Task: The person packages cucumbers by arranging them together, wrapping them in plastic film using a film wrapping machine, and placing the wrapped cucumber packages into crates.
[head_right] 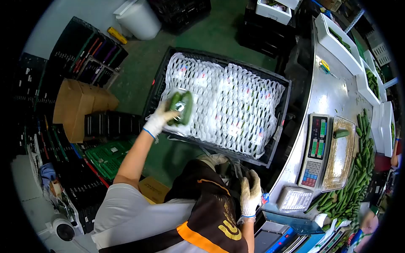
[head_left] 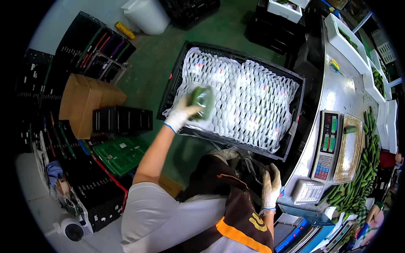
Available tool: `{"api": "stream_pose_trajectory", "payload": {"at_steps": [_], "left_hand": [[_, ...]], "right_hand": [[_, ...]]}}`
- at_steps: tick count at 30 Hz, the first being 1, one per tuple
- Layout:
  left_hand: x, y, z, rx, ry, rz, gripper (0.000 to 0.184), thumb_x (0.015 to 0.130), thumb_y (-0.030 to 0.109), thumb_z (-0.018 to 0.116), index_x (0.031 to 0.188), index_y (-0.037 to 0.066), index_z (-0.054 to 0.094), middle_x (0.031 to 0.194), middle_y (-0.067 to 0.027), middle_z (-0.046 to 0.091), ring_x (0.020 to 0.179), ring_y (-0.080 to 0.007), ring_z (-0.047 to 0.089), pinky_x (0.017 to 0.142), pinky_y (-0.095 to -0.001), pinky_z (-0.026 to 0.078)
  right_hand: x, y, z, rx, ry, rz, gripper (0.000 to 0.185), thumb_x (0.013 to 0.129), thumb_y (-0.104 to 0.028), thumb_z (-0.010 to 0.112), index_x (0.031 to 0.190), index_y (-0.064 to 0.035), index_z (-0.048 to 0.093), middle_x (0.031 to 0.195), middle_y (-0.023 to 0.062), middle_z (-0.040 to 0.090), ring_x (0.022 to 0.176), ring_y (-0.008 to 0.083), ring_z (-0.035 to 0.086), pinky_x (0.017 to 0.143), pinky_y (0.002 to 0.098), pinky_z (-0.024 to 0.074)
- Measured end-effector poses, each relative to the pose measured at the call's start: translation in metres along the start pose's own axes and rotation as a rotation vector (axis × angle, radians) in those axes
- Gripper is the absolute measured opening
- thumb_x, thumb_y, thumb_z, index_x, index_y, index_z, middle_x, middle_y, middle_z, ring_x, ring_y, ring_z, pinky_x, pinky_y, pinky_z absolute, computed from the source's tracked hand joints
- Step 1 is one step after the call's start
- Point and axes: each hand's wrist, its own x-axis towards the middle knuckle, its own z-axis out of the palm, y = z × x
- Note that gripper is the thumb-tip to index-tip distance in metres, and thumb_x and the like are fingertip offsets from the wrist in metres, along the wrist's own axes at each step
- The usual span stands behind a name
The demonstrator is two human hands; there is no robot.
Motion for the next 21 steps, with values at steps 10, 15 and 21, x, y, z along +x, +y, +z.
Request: {"api": "stream_pose_trajectory", "payload": {"at_steps": [10, 15, 21], "left_hand": [[0.022, -0.037, -0.069, 0.891, 0.401, -0.131, 0.078, 0.079, 0.035, 0.071, 0.143, 0.004, 0.038, 0.122, -0.0244, 0.058, 0.105, -0.0412, 0.06, 0.095, -0.0441, 0.047], [0.018, -0.025, -0.025, 1.397, 0.451, 0.447, 0.078, 0.072, 0.038, 0.077, 0.139, 0.016, 0.044, 0.137, -0.0232, 0.041, 0.124, -0.0448, 0.042, 0.102, -0.0526, 0.038], [0.033, -0.049, -0.022, 1.616, 0.453, 0.295, 0.08, 0.066, 0.042, 0.08, 0.137, 0.022, 0.05, 0.138, -0.02, 0.04, 0.123, -0.0407, 0.04, 0.101, -0.0566, 0.035]], "right_hand": [[-0.007, 0.016, 0.003, -0.285, -0.131, -0.054, 0.034, 0.091, -0.005, 0.063, 0.123, 0.0035, 0.058, 0.114, 0.0114, 0.065, 0.105, 0.0172, 0.061, 0.094, 0.0287, 0.0471], [-0.011, 0.016, 0.011, -0.404, -0.114, -0.204, 0.034, 0.086, -0.008, 0.068, 0.117, 0.0035, 0.061, 0.107, 0.0207, 0.068, 0.098, 0.03, 0.067, 0.089, 0.0342, 0.0511], [-0.01, 0.0, 0.01, -0.569, -0.206, -0.313, 0.032, 0.085, -0.011, 0.067, 0.114, 0.001, 0.061, 0.103, 0.0233, 0.066, 0.096, 0.0397, 0.065, 0.084, 0.0399, 0.0521]]}}
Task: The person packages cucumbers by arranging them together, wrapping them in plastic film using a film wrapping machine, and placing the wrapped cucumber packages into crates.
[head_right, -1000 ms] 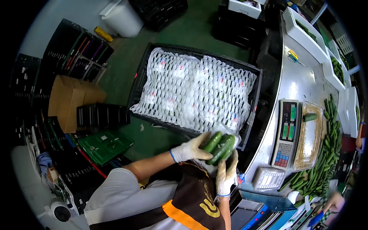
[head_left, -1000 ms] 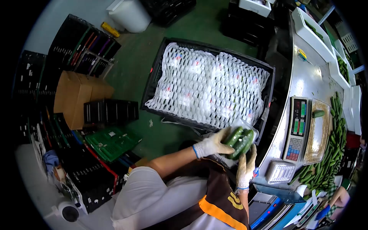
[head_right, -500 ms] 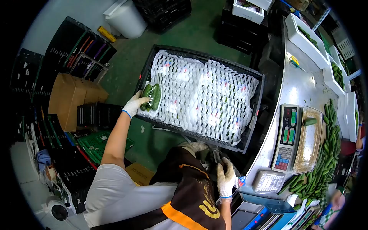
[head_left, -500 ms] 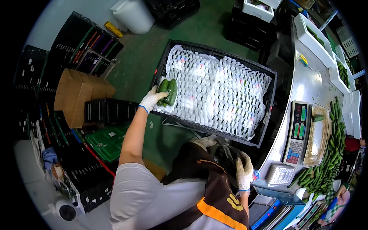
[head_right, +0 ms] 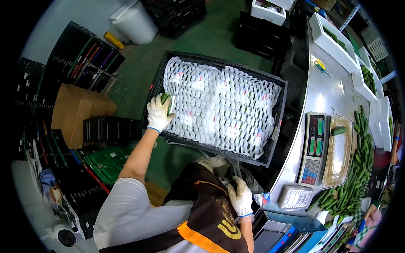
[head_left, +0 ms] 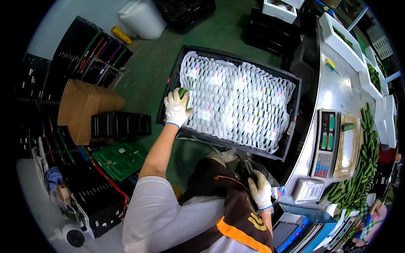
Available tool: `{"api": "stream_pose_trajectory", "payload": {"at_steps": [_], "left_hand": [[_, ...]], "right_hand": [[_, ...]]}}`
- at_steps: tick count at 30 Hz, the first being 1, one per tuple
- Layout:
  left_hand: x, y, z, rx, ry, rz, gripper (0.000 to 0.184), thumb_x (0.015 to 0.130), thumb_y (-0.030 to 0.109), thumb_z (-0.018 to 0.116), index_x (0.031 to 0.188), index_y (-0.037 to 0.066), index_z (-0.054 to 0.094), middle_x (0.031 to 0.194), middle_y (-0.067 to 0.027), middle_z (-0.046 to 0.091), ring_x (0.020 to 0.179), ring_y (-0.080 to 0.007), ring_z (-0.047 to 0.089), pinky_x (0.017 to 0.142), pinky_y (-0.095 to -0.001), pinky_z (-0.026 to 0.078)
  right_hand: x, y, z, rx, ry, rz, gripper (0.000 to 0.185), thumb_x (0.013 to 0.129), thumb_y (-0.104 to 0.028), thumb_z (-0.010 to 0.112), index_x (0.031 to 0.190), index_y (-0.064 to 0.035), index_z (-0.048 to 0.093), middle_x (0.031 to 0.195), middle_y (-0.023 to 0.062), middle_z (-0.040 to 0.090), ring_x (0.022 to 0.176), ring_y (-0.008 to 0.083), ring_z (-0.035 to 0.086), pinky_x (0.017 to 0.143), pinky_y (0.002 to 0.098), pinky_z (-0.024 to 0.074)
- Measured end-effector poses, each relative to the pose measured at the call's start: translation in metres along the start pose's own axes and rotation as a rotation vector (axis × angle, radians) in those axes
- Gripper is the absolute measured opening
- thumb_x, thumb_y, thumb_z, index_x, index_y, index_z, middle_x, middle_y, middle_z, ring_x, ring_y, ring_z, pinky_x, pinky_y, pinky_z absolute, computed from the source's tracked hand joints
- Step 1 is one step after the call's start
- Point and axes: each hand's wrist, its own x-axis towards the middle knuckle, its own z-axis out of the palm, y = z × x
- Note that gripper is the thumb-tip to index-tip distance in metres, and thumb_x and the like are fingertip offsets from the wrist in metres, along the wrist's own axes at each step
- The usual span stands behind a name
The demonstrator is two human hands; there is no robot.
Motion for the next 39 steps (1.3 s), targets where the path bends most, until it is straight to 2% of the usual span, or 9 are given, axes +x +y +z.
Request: {"api": "stream_pose_trajectory", "payload": {"at_steps": [6, 12, 15, 19, 23, 26, 30, 34, 39], "left_hand": [[-0.014, 0.013, -0.002, 0.064, -0.052, -0.076, 0.081, 0.066, 0.043, 0.079, 0.138, 0.019, 0.049, 0.135, -0.0192, 0.042, 0.117, -0.0393, 0.042, 0.095, -0.0557, 0.037], [-0.014, 0.023, 0.023, 0.242, -0.113, -0.05, 0.087, 0.077, 0.05, 0.069, 0.147, 0.01, 0.036, 0.15, -0.0217, 0.035, 0.133, -0.039, 0.037, 0.107, -0.0553, 0.033], [0.022, 0.051, -0.027, 0.289, -0.464, -0.149, 0.087, 0.075, 0.05, 0.071, 0.146, 0.012, 0.038, 0.15, -0.0205, 0.035, 0.13, -0.0411, 0.043, 0.098, -0.0557, 0.045], [0.075, 0.098, -0.01, 0.146, 0.069, 0.285, 0.074, 0.08, 0.04, 0.071, 0.142, 0.01, 0.044, 0.139, -0.0253, 0.042, 0.123, -0.0429, 0.047, 0.095, -0.0507, 0.047], [0.077, 0.248, -0.038, -0.437, 0.209, 0.725, 0.059, 0.089, 0.028, 0.067, 0.139, 0.004, 0.047, 0.139, -0.0284, 0.042, 0.124, -0.0433, 0.046, 0.104, -0.0484, 0.04], [-0.009, 0.377, -0.098, -0.762, 0.254, 1.04, 0.054, 0.092, 0.015, 0.064, 0.141, 0.004, 0.045, 0.146, -0.0272, 0.035, 0.128, -0.0396, 0.046, 0.106, -0.0449, 0.04], [-0.183, 0.488, -0.156, -1.36, -0.158, 1.382, 0.057, 0.089, 0.0, 0.064, 0.142, 0.003, 0.043, 0.151, -0.022, 0.031, 0.128, -0.0324, 0.048, 0.106, -0.0412, 0.043], [-0.362, 0.497, -0.219, -1.407, -0.515, 1.578, 0.062, 0.084, -0.008, 0.063, 0.142, 0.002, 0.042, 0.151, -0.0205, 0.034, 0.128, -0.0334, 0.05, 0.103, -0.0409, 0.047], [-0.485, 0.486, -0.227, -1.21, -0.397, 1.88, 0.054, 0.08, -0.001, 0.069, 0.131, 0.001, 0.052, 0.14, -0.0272, 0.045, 0.12, -0.0403, 0.057, 0.095, -0.0398, 0.053]], "right_hand": [[-0.006, 0.008, -0.002, -0.079, 0.01, 0.025, 0.035, 0.086, -0.017, 0.066, 0.116, -0.0024, 0.06, 0.105, 0.0219, 0.065, 0.096, 0.0402, 0.063, 0.082, 0.0436, 0.0518], [-0.033, 0.031, -0.003, -0.007, 0.059, 0.04, 0.03, 0.088, -0.024, 0.062, 0.109, -0.0028, 0.058, 0.098, 0.0204, 0.063, 0.093, 0.0385, 0.063, 0.08, 0.0454, 0.0507], [-0.05, 0.039, -0.003, 0.004, 0.118, 0.178, 0.032, 0.09, -0.028, 0.06, 0.109, -0.0025, 0.057, 0.099, 0.0217, 0.063, 0.094, 0.0394, 0.062, 0.081, 0.0471, 0.0497], [-0.09, 0.045, -0.006, 0.13, 0.238, 0.298, 0.035, 0.09, -0.029, 0.059, 0.112, -0.0021, 0.058, 0.1, 0.023, 0.063, 0.096, 0.0412, 0.062, 0.084, 0.0487, 0.0487], [-0.146, 0.035, 0.003, 0.251, 0.472, 0.384, 0.035, 0.09, -0.028, 0.059, 0.115, -0.0028, 0.059, 0.104, 0.0218, 0.066, 0.097, 0.0402, 0.063, 0.084, 0.0471, 0.0491], [-0.217, 0.041, 0.005, 0.351, 0.748, 0.349, 0.038, 0.09, -0.03, 0.059, 0.117, -0.0035, 0.059, 0.105, 0.0214, 0.066, 0.097, 0.0396, 0.063, 0.086, 0.0453, 0.0495], [-0.352, 0.032, 0.005, 0.487, 1.002, 0.599, 0.037, 0.091, -0.028, 0.062, 0.119, -0.0046, 0.061, 0.107, 0.0195, 0.067, 0.101, 0.0339, 0.065, 0.089, 0.0382, 0.0515], [-0.511, 0.039, 0.01, 0.321, 1.269, 0.823, 0.039, 0.09, -0.026, 0.066, 0.121, -0.0031, 0.061, 0.109, 0.0172, 0.067, 0.1, 0.0272, 0.067, 0.089, 0.035, 0.0515], [-0.679, 0.099, -0.001, 0.306, 1.524, 0.998, 0.049, 0.08, -0.02, 0.074, 0.123, -0.0024, 0.06, 0.11, 0.016, 0.067, 0.099, 0.0229, 0.066, 0.088, 0.0332, 0.0513]]}}
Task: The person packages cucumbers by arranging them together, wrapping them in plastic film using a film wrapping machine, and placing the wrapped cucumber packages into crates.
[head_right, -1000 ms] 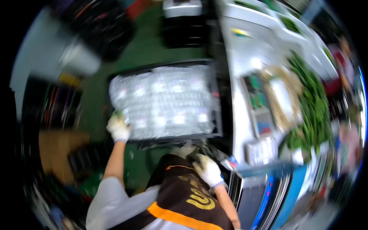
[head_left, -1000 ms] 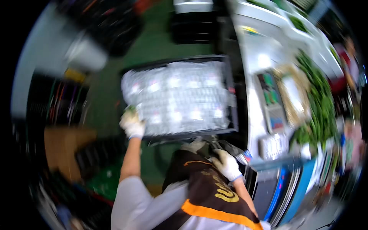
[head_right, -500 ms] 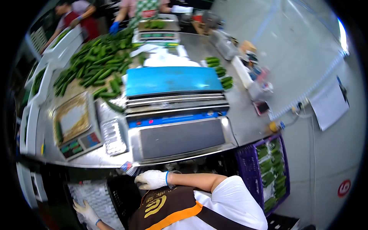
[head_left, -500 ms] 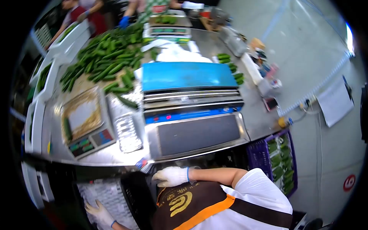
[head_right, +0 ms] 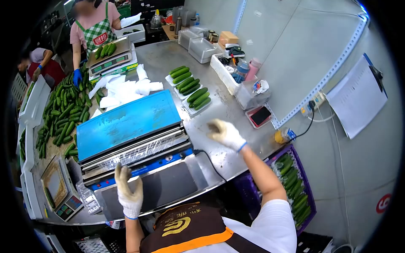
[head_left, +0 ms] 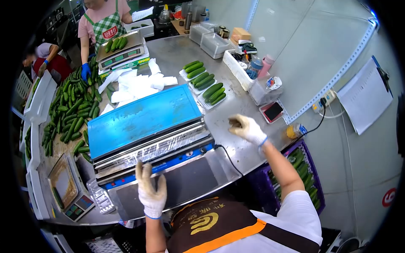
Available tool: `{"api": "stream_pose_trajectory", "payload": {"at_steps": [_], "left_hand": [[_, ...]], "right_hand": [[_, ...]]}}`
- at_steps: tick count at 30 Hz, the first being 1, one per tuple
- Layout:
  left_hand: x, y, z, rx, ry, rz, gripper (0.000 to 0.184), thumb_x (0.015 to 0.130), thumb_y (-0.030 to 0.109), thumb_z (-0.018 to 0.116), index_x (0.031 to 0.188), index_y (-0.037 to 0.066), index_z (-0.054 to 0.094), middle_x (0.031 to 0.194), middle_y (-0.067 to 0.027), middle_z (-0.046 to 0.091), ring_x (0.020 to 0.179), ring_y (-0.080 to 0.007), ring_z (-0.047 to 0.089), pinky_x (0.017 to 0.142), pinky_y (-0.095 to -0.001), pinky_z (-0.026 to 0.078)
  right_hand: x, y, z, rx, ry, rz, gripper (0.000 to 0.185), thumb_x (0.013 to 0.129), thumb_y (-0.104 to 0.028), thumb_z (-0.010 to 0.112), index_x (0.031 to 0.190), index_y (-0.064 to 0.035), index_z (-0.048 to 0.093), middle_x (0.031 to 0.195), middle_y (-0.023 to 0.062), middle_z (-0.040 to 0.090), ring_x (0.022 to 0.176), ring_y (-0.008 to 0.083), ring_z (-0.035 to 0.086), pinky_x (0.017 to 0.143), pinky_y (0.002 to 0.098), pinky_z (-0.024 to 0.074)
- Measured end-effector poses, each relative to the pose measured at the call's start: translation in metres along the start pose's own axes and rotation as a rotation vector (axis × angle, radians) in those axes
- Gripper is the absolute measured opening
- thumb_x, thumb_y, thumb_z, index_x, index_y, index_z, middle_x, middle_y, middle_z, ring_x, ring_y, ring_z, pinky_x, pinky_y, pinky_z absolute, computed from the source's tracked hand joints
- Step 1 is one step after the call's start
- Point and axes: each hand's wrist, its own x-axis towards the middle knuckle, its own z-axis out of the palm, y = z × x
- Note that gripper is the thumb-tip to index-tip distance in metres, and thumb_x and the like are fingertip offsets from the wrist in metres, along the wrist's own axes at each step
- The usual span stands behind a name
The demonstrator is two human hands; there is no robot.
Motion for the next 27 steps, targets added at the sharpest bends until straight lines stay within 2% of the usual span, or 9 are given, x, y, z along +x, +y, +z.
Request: {"api": "stream_pose_trajectory", "payload": {"at_steps": [5, 9, 12, 14, 16, 19, 23, 25, 27], "left_hand": [[-0.008, 0.041, 0.041, -0.005, -0.171, -0.116, 0.049, 0.078, 0.003, 0.072, 0.124, 0.001, 0.056, 0.134, -0.0274, 0.051, 0.108, -0.0413, 0.064, 0.084, -0.0396, 0.056], [-0.003, 0.064, 0.061, 0.058, -0.242, -0.203, 0.041, 0.078, 0.008, 0.072, 0.117, 0.002, 0.062, 0.128, -0.024, 0.057, 0.105, -0.0393, 0.065, 0.084, -0.0401, 0.056], [0.013, 0.081, 0.074, 0.087, -0.294, -0.184, 0.039, 0.078, 0.01, 0.072, 0.116, 0.004, 0.063, 0.126, -0.0233, 0.059, 0.102, -0.0389, 0.065, 0.083, -0.04, 0.055], [0.021, 0.087, 0.086, 0.077, -0.334, -0.169, 0.037, 0.078, 0.011, 0.072, 0.114, 0.006, 0.064, 0.123, -0.0212, 0.061, 0.1, -0.0382, 0.065, 0.082, -0.0398, 0.055], [0.028, 0.095, 0.098, 0.044, -0.397, -0.16, 0.036, 0.077, 0.007, 0.072, 0.111, 0.003, 0.064, 0.122, -0.0207, 0.062, 0.1, -0.0367, 0.066, 0.084, -0.0385, 0.055], [0.034, 0.1, 0.124, 0.005, -0.495, -0.064, 0.036, 0.078, 0.01, 0.072, 0.113, 0.006, 0.064, 0.12, -0.0187, 0.062, 0.098, -0.0355, 0.066, 0.081, -0.0392, 0.055], [0.041, 0.107, 0.156, -0.107, -0.707, -0.004, 0.037, 0.079, 0.013, 0.071, 0.114, 0.008, 0.062, 0.124, -0.0144, 0.059, 0.093, -0.0336, 0.066, 0.076, -0.0385, 0.056], [0.044, 0.108, 0.18, -0.155, -0.717, 0.115, 0.038, 0.078, 0.013, 0.071, 0.115, 0.008, 0.062, 0.123, -0.0142, 0.059, 0.099, -0.0304, 0.064, 0.081, -0.0362, 0.055], [0.031, 0.104, 0.211, -0.27, -0.741, -0.006, 0.042, 0.078, 0.015, 0.072, 0.118, 0.007, 0.061, 0.126, -0.0146, 0.057, 0.104, -0.0288, 0.063, 0.085, -0.0353, 0.053]], "right_hand": [[0.146, 0.069, -0.037, -0.674, -0.087, -0.239, 0.064, 0.066, -0.021, 0.077, 0.125, -0.0052, 0.057, 0.112, 0.0204, 0.065, 0.103, 0.0373, 0.062, 0.09, 0.0429, 0.05], [0.232, 0.078, -0.016, -1.029, -0.189, -0.494, 0.068, 0.059, -0.022, 0.081, 0.121, -0.0109, 0.057, 0.116, 0.0149, 0.063, 0.11, 0.0342, 0.059, 0.09, 0.0444, 0.0484], [0.263, 0.087, 0.003, -1.224, -0.279, -0.517, 0.066, 0.057, -0.023, 0.083, 0.117, -0.0121, 0.059, 0.113, 0.0123, 0.064, 0.109, 0.0315, 0.06, 0.09, 0.0451, 0.0475], [0.279, 0.09, 0.01, -1.213, -0.392, -0.42, 0.066, 0.056, -0.026, 0.084, 0.115, -0.0126, 0.059, 0.113, 0.0117, 0.065, 0.109, 0.0303, 0.06, 0.09, 0.0449, 0.0475], [0.275, 0.089, 0.007, -1.176, -0.454, -0.378, 0.066, 0.056, -0.031, 0.085, 0.115, -0.0133, 0.06, 0.112, 0.0114, 0.065, 0.109, 0.0286, 0.061, 0.091, 0.0435, 0.0472], [0.245, 0.09, 0.0, -1.137, -0.489, -0.26, 0.064, 0.057, -0.033, 0.083, 0.113, -0.0126, 0.061, 0.111, 0.0119, 0.065, 0.109, 0.029, 0.061, 0.093, 0.0424, 0.047], [0.161, 0.099, -0.008, -1.071, -0.444, -0.275, 0.049, 0.065, -0.028, 0.076, 0.109, -0.0124, 0.062, 0.107, 0.0123, 0.065, 0.104, 0.0297, 0.061, 0.089, 0.0441, 0.0449], [0.117, 0.095, -0.014, -1.068, -0.479, -0.23, 0.05, 0.065, -0.028, 0.077, 0.108, -0.0098, 0.06, 0.105, 0.0131, 0.064, 0.103, 0.03, 0.059, 0.088, 0.0435, 0.043], [0.079, 0.097, -0.015, -1.086, -0.495, -0.17, 0.056, 0.061, -0.032, 0.08, 0.109, -0.0091, 0.059, 0.105, 0.0136, 0.064, 0.103, 0.0299, 0.059, 0.089, 0.0453, 0.0426]]}}
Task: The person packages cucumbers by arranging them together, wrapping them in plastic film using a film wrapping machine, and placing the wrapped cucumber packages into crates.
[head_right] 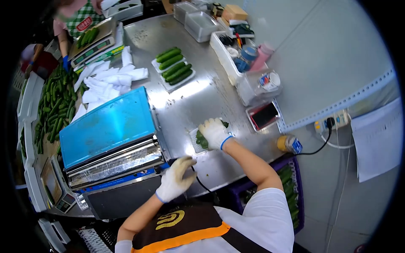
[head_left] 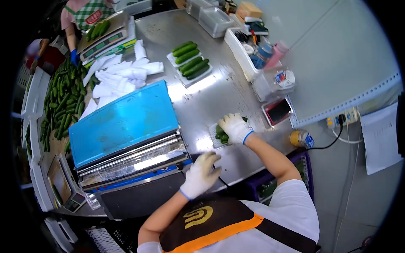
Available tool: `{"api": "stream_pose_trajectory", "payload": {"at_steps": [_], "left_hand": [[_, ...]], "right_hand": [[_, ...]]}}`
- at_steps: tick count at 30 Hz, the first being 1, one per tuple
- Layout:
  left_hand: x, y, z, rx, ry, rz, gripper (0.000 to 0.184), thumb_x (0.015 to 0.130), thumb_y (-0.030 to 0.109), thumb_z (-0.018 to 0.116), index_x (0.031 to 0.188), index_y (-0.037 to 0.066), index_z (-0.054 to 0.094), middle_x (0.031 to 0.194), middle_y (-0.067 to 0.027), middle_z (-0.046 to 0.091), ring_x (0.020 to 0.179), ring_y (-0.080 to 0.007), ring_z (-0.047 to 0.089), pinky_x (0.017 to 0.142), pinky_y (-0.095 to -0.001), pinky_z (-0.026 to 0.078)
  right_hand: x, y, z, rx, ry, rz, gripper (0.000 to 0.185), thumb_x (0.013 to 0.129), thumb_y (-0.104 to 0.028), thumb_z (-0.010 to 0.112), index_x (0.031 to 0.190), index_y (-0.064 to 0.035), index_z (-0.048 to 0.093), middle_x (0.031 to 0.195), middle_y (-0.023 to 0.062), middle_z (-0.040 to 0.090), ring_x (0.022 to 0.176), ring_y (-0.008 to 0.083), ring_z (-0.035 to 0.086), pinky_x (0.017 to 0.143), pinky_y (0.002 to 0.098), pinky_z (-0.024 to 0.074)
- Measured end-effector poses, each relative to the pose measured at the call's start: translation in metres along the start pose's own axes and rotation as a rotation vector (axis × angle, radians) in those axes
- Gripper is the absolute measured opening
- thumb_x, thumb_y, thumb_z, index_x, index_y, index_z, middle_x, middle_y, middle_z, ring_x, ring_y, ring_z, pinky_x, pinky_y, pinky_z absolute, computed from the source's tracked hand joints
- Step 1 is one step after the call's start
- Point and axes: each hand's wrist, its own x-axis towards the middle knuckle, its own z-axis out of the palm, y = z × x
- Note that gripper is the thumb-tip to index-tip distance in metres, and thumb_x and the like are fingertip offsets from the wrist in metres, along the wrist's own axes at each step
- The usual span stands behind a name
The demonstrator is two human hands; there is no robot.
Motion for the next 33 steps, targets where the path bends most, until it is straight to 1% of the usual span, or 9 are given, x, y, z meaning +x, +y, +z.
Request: {"api": "stream_pose_trajectory", "payload": {"at_steps": [3, 6, 7, 8, 10, 13, 24, 30, 33], "left_hand": [[0.028, -0.021, 0.043, -0.342, -0.135, -0.348, 0.063, 0.075, 0.026, 0.074, 0.131, 0.007, 0.052, 0.135, -0.0215, 0.048, 0.125, -0.0353, 0.051, 0.103, -0.0394, 0.044], [0.051, -0.063, 0.099, -0.216, -0.115, -0.516, 0.103, 0.06, 0.034, 0.082, 0.145, 0.005, 0.032, 0.138, -0.025, 0.039, 0.127, -0.0398, 0.044, 0.106, -0.0406, 0.041], [0.058, -0.055, 0.101, -0.156, -0.119, -0.579, 0.109, 0.057, 0.033, 0.083, 0.147, 0.005, 0.028, 0.139, -0.0269, 0.036, 0.127, -0.042, 0.042, 0.107, -0.0419, 0.04], [0.066, -0.047, 0.103, -0.093, -0.12, -0.64, 0.114, 0.055, 0.032, 0.084, 0.148, 0.005, 0.024, 0.139, -0.0288, 0.033, 0.127, -0.0442, 0.04, 0.108, -0.0433, 0.039], [0.073, -0.046, 0.114, -0.038, -0.082, -0.64, 0.119, 0.054, 0.032, 0.087, 0.15, 0.01, 0.021, 0.14, -0.0308, 0.031, 0.127, -0.0454, 0.039, 0.108, -0.0454, 0.039], [0.086, -0.045, 0.116, 0.06, -0.073, -0.697, 0.132, 0.048, 0.035, 0.093, 0.152, 0.008, 0.017, 0.138, -0.0306, 0.035, 0.122, -0.0423, 0.047, 0.103, -0.0434, 0.045], [0.077, -0.017, 0.082, -0.066, -0.004, -0.436, 0.119, 0.054, 0.035, 0.089, 0.148, 0.003, 0.024, 0.135, -0.039, 0.027, 0.124, -0.0491, 0.039, 0.105, -0.0423, 0.041], [0.058, -0.002, -0.044, 0.052, 0.383, -0.048, 0.11, 0.059, 0.03, 0.088, 0.148, 0.002, 0.029, 0.138, -0.0323, 0.031, 0.126, -0.0455, 0.04, 0.106, -0.0467, 0.04], [0.033, -0.013, -0.129, 0.066, 0.423, -0.134, 0.111, 0.06, 0.03, 0.087, 0.147, -0.001, 0.026, 0.138, -0.0333, 0.031, 0.126, -0.0462, 0.042, 0.106, -0.044, 0.042]], "right_hand": [[-0.039, -0.005, 0.03, 0.013, 0.177, 0.014, 0.067, 0.06, -0.037, 0.082, 0.115, -0.006, 0.057, 0.105, 0.0147, 0.063, 0.103, 0.033, 0.059, 0.095, 0.0478, 0.0413], [-0.073, 0.013, 0.033, 0.358, 0.587, 0.245, 0.076, 0.063, -0.041, 0.082, 0.122, -0.0017, 0.055, 0.109, 0.0197, 0.062, 0.104, 0.0371, 0.058, 0.1, 0.0469, 0.0411], [-0.085, 0.023, 0.026, 0.614, 0.341, 0.538, 0.083, 0.067, -0.042, 0.081, 0.131, 0.0012, 0.051, 0.119, 0.0255, 0.059, 0.111, 0.0396, 0.057, 0.102, 0.0449, 0.0422], [-0.086, 0.037, 0.07, 0.741, 0.728, 0.575, 0.081, 0.075, -0.041, 0.078, 0.136, 0.0022, 0.048, 0.127, 0.0278, 0.056, 0.116, 0.0362, 0.057, 0.098, 0.0426, 0.0455], [-0.092, 0.044, 0.087, 1.305, 0.67, 0.685, 0.071, 0.085, -0.039, 0.07, 0.138, 0.0022, 0.047, 0.128, 0.0265, 0.057, 0.118, 0.0324, 0.057, 0.099, 0.0393, 0.0451], [-0.079, 0.033, 0.114, 1.349, 0.557, 0.591, 0.055, 0.093, -0.037, 0.061, 0.134, -0.0011, 0.053, 0.125, 0.0218, 0.06, 0.116, 0.0287, 0.059, 0.1, 0.0355, 0.0436], [-0.09, 0.019, 0.081, 1.364, 0.605, 0.699, 0.041, 0.093, -0.035, 0.063, 0.116, -0.0014, 0.065, 0.105, 0.0123, 0.069, 0.099, 0.0199, 0.063, 0.091, 0.0321, 0.0466], [-0.055, -0.025, -0.051, 1.309, 0.932, 0.366, 0.039, 0.095, -0.032, 0.062, 0.117, 0.0, 0.063, 0.104, 0.014, 0.067, 0.097, 0.0193, 0.062, 0.09, 0.0317, 0.0471], [-0.005, -0.074, -0.099, 1.21, 0.934, 0.259, 0.038, 0.095, -0.033, 0.06, 0.117, -0.0022, 0.064, 0.108, 0.0193, 0.067, 0.101, 0.0277, 0.064, 0.09, 0.035, 0.048]]}}
